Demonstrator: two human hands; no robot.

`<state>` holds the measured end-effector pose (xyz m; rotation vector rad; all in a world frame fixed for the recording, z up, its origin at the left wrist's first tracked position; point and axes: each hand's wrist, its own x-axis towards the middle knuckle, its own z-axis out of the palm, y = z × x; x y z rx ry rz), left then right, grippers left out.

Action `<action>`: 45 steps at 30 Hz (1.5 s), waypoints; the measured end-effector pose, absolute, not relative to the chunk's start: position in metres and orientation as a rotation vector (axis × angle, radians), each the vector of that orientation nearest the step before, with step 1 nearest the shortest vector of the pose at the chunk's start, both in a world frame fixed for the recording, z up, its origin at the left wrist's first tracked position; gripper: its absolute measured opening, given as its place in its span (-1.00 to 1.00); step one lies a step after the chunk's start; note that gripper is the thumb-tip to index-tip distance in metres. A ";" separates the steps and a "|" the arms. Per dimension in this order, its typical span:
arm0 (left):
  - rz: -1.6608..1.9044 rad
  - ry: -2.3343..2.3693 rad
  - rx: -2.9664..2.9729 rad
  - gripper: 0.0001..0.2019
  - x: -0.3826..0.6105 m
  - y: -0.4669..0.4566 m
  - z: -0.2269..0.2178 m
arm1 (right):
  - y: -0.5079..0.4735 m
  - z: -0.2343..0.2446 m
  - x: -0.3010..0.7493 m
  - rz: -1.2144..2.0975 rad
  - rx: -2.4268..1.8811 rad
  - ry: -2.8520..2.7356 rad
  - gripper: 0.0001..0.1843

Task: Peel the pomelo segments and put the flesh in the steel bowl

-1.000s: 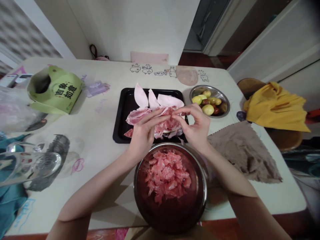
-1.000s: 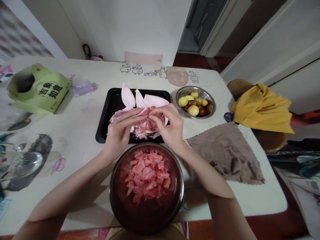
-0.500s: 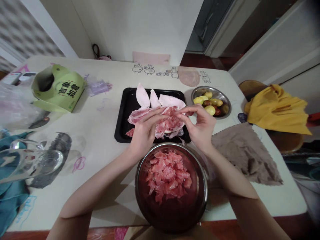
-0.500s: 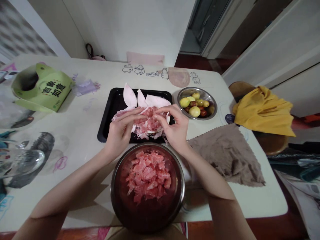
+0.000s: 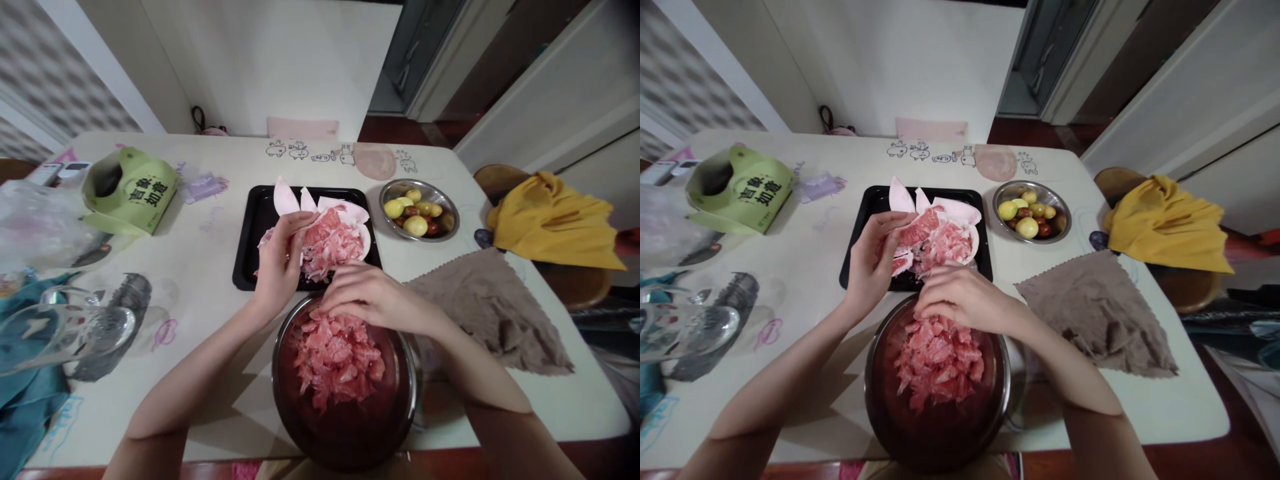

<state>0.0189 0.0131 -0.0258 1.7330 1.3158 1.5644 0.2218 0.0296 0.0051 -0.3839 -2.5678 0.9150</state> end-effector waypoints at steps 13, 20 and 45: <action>1.643 1.137 1.775 -0.67 0.032 0.001 -0.024 | 0.056 -0.001 0.191 0.441 -1.030 -1.751 -0.65; 1.482 1.146 1.823 -0.51 0.032 -0.003 -0.025 | 0.053 -0.003 0.192 0.497 -0.859 -1.701 -0.73; 1.542 1.213 1.622 -0.66 0.030 0.010 -0.043 | 0.068 -0.023 0.182 0.918 -0.902 -1.429 -0.69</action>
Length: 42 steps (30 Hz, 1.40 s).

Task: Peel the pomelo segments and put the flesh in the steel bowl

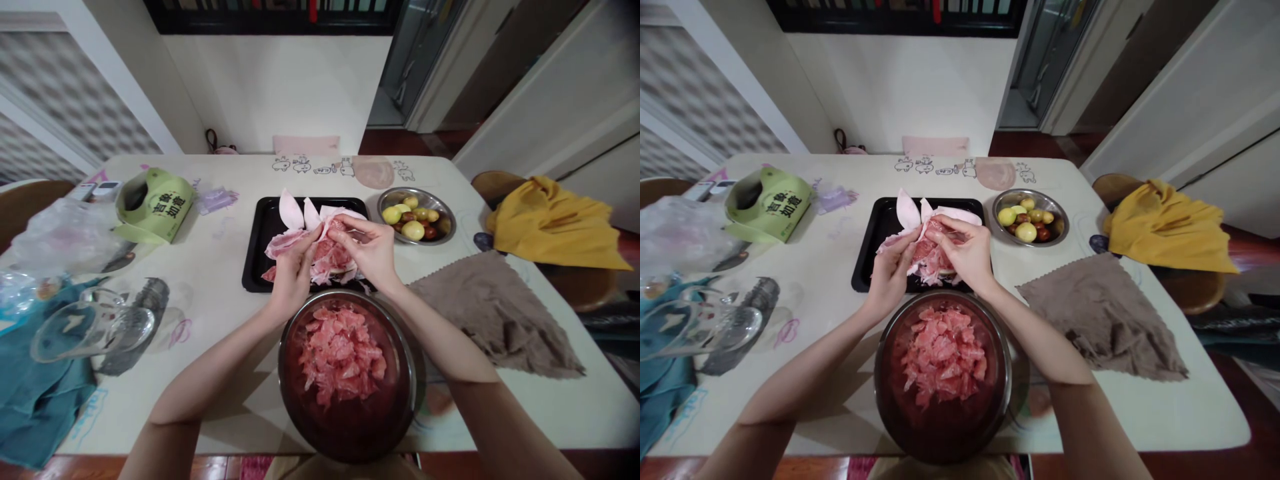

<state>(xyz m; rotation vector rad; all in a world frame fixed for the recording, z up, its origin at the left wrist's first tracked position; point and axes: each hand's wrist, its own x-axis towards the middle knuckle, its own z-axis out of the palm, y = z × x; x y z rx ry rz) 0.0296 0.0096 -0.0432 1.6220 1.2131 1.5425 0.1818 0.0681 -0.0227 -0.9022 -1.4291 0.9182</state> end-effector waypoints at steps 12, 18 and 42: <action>1.515 1.142 1.434 -0.62 0.031 0.012 -0.046 | 0.075 -0.028 0.182 0.950 -0.848 -1.534 -0.63; 1.524 1.135 1.402 -0.62 0.032 0.008 -0.036 | 0.069 -0.028 0.184 0.540 -0.886 -1.678 -0.71; 1.673 1.197 1.487 -0.84 0.027 0.008 -0.027 | 0.045 -0.013 0.178 0.380 -0.702 -1.963 -0.76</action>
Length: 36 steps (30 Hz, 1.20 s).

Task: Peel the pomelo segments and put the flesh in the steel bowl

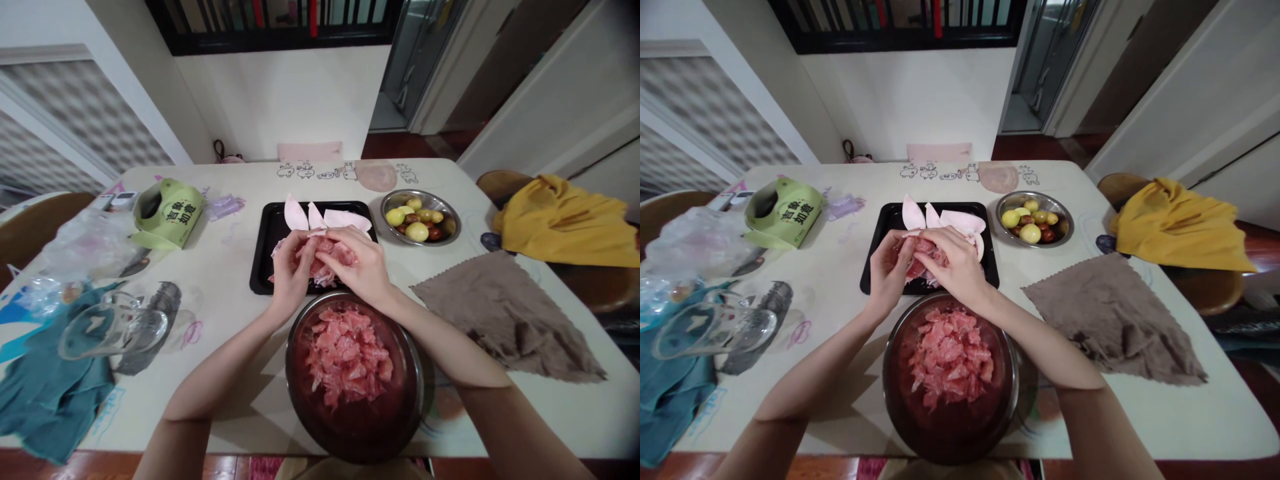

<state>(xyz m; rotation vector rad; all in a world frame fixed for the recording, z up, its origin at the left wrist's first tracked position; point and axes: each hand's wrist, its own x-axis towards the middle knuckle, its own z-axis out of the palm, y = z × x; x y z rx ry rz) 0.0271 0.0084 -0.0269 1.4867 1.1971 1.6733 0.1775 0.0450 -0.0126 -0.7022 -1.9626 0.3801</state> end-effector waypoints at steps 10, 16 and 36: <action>1.709 1.188 1.470 -0.86 0.028 0.011 -0.026 | 0.054 -0.012 0.179 0.506 -0.673 -1.939 -0.82; 1.729 1.253 1.515 -0.84 0.025 0.014 -0.026 | 0.061 -0.018 0.180 0.567 -0.711 -1.940 -0.67; 1.642 1.076 1.373 -0.76 0.022 0.017 -0.025 | 0.064 -0.020 0.185 0.778 -0.790 -1.793 -0.70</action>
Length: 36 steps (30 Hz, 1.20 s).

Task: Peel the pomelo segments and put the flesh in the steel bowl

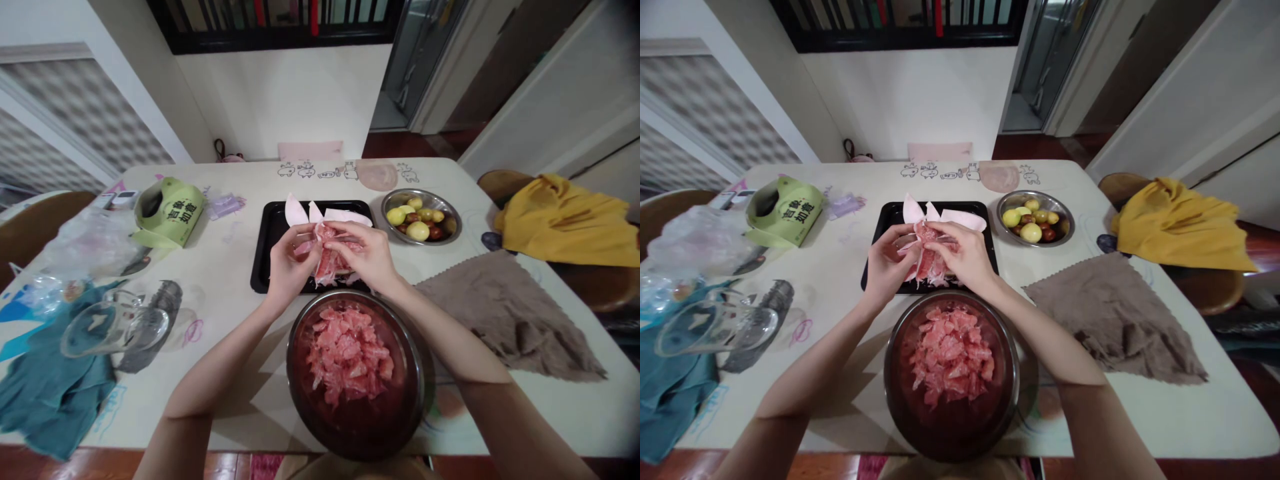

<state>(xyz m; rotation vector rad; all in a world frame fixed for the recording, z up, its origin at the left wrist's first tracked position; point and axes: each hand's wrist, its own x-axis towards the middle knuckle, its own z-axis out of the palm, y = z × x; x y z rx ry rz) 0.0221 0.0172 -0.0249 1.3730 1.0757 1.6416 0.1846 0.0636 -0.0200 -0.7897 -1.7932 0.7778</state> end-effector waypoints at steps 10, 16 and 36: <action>1.682 1.136 1.421 -0.73 0.021 0.018 -0.030 | 0.055 -0.016 0.186 0.127 -0.655 -1.911 -0.86; 1.757 1.177 1.462 -0.75 0.026 0.011 -0.028 | 0.057 -0.027 0.186 -0.110 -0.621 -1.950 -0.84; 1.885 1.179 1.502 -0.78 0.021 0.016 -0.024 | 0.056 -0.018 0.184 -0.172 -0.583 -1.887 -0.90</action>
